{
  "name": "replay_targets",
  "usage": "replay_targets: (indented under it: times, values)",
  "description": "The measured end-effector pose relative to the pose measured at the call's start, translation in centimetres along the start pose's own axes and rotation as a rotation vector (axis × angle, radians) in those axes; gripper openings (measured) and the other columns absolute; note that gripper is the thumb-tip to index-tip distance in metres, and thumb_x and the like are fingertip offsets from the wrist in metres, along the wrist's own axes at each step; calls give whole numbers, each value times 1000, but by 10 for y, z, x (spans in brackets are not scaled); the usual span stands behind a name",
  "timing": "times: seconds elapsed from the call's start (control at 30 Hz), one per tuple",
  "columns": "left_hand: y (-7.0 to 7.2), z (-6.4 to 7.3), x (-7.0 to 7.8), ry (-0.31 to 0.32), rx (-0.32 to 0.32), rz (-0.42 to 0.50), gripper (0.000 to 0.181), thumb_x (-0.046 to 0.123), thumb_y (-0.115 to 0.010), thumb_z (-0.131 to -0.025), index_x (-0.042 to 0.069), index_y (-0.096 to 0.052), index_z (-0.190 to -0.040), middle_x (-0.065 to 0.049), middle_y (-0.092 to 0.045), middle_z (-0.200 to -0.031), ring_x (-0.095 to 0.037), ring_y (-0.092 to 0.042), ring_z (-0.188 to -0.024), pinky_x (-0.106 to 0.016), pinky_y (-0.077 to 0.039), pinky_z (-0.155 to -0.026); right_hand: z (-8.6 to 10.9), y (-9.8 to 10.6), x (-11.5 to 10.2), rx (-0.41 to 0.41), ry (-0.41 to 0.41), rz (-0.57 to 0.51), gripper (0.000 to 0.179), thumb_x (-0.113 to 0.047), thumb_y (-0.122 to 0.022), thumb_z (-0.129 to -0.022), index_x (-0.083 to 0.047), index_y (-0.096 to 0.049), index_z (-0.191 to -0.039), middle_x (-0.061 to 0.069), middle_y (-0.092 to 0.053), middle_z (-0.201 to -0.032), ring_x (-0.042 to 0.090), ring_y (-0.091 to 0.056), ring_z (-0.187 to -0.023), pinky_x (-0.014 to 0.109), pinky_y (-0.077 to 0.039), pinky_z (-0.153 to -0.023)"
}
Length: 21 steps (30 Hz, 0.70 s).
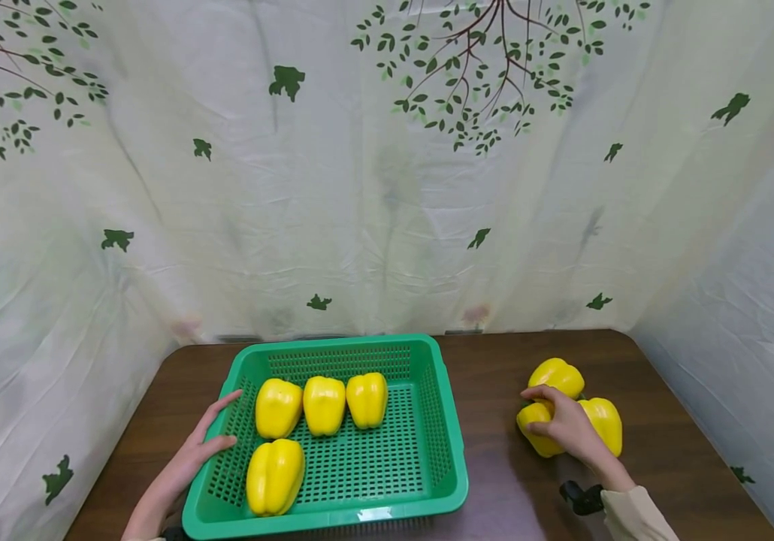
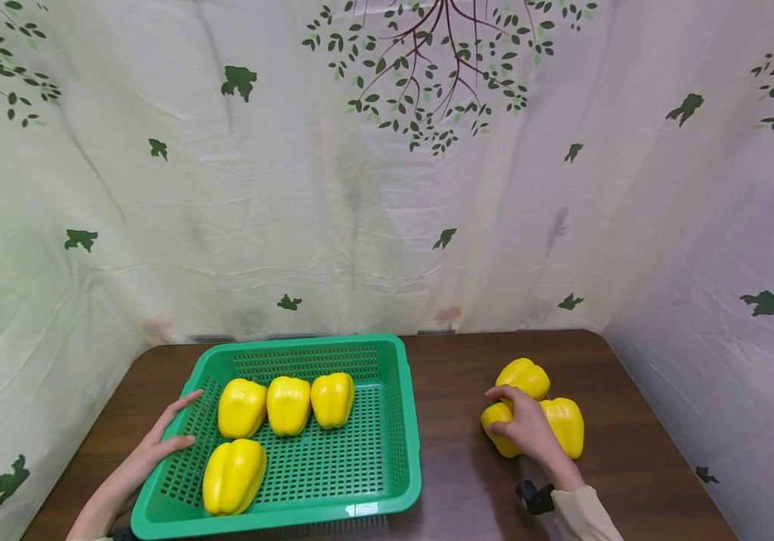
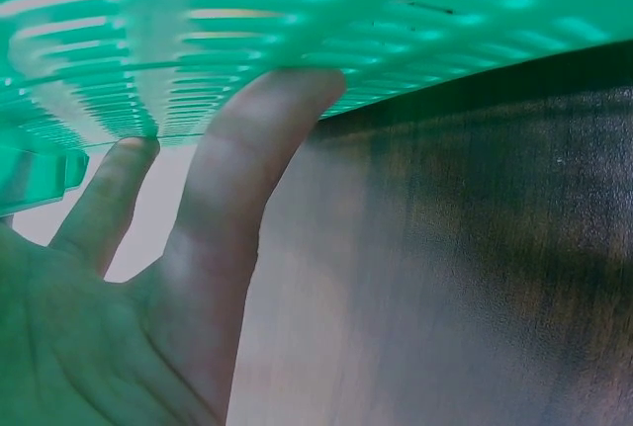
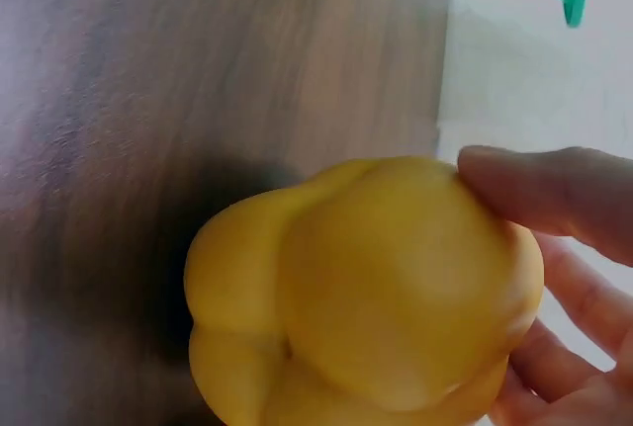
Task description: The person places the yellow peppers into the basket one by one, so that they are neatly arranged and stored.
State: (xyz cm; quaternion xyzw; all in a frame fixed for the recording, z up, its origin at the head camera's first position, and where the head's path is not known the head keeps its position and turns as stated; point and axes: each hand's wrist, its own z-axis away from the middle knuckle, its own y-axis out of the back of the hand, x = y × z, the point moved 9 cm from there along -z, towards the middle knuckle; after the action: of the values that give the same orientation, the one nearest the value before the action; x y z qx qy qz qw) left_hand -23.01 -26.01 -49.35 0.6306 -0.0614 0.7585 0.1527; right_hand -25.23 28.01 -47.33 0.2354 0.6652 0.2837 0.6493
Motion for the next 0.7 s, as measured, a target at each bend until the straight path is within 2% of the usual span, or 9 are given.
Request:
replay_targets:
  times: [0.17,0.4,0.7]
  values:
    - [0,0,0,2,-6,3,65,12,-45,-99,22,-10,-152,-21,1,-154,-29,-47,-119,-45,-51,-84,-6,-2,-7,46,24,-34,40,-2,-74,-79,0,-60,-116,14,-61,-116,32,-55,-106,52,-43,-92]
    - [1,-1,0,3,2,-35,65,12,-46,-99,19,-9,-152,-21,1,-155,-30,-44,-121,-38,-50,-85,-14,-12,-18,83,27,-98,39,-7,-74,-82,0,-58,-117,16,-60,-117,34,-52,-109,53,-41,-95]
    - [1,-1,0,17,13,-27,65,12,-45,-99,20,-9,-152,-20,1,-155,-34,-42,-122,-42,-50,-86,-20,-20,-20,104,6,-87,35,-14,-73,-85,-4,-59,-116,14,-60,-118,30,-53,-104,50,-44,-92]
